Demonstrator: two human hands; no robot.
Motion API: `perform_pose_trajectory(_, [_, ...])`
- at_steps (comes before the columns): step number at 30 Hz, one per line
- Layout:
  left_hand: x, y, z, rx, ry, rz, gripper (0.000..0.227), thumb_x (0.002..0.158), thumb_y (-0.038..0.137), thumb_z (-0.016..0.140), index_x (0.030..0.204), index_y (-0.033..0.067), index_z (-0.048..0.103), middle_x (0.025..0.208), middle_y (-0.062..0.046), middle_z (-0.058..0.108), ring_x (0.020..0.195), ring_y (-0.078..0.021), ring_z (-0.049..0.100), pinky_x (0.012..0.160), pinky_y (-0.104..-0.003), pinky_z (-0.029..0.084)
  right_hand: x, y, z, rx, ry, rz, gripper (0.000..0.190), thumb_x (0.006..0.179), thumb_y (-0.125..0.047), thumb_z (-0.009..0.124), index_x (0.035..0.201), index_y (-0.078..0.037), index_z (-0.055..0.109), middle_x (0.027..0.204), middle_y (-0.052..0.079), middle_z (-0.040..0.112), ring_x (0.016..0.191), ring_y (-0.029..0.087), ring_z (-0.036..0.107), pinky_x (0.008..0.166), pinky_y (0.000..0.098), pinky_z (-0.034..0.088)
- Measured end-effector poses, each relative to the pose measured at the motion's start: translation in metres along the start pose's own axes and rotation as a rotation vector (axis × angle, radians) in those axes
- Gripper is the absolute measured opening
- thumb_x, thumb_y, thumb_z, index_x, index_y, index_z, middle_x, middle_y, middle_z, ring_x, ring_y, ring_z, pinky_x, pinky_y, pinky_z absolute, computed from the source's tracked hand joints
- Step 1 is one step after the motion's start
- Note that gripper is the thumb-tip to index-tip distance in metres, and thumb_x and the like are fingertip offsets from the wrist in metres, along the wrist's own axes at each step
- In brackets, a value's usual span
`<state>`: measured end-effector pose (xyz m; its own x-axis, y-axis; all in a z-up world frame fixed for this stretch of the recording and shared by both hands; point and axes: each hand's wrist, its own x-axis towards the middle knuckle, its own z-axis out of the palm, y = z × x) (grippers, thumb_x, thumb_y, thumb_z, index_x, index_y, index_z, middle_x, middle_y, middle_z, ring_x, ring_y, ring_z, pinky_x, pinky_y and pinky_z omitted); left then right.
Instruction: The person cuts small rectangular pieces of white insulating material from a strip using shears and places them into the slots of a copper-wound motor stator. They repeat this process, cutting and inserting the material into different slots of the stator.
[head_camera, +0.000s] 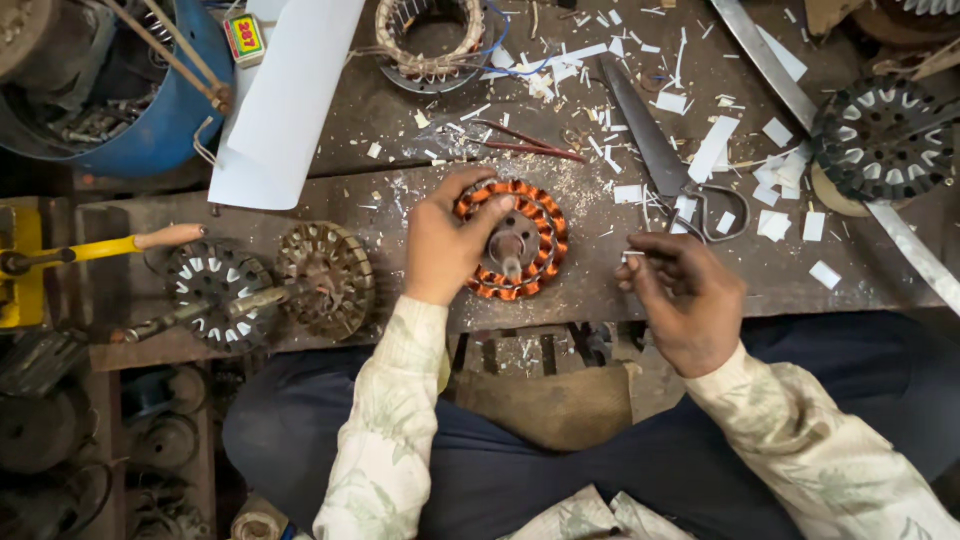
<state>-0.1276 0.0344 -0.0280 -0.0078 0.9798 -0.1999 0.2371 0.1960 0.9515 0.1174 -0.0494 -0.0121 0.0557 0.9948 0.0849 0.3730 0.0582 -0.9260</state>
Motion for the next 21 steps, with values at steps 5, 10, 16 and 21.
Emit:
perform_pose_trajectory(5, [-0.035,0.013,0.006,-0.050,0.002,0.343,0.039,0.082,0.006,0.086,0.120,0.0060,0.074,0.113,-0.009,0.073,0.101,-0.0164,0.072,0.091,-0.029,0.059,-0.002,-0.003,0.001,-0.095,0.058,-0.232,0.018,0.100,0.006,0.067,0.118,0.003,0.065,0.113,0.014,0.070,0.100,0.019,0.075,0.085,0.0285,0.063])
perform_pose_trajectory(10, [-0.047,0.017,0.019,-0.069,0.005,0.436,0.048,0.081,0.007,0.087,0.127,0.0073,0.071,0.112,-0.007,0.069,0.101,-0.0163,0.069,0.091,-0.029,0.057,-0.004,-0.014,-0.001,-0.326,0.061,-0.532,0.030,0.092,0.005,0.076,0.121,0.001,0.067,0.112,0.016,0.069,0.099,0.026,0.073,0.083,0.0326,0.059])
perform_pose_trajectory(16, [-0.060,0.018,0.028,0.006,0.003,0.507,0.049,0.078,0.006,0.090,0.124,0.0084,0.073,0.103,-0.007,0.064,0.097,-0.0199,0.063,0.088,-0.033,0.053,0.000,-0.014,0.002,-0.388,0.040,-0.597,0.038,0.086,0.007,0.077,0.122,-0.002,0.069,0.109,0.015,0.067,0.096,0.028,0.071,0.081,0.0352,0.058])
perform_pose_trajectory(21, [-0.062,0.018,0.029,-0.031,-0.036,0.485,0.047,0.081,0.005,0.088,0.125,0.0097,0.073,0.104,-0.006,0.065,0.092,-0.0183,0.066,0.083,-0.030,0.055,0.003,-0.014,0.000,-0.409,0.013,-0.597,0.036,0.084,0.006,0.077,0.118,-0.003,0.070,0.106,0.014,0.067,0.093,0.029,0.069,0.080,0.0378,0.056])
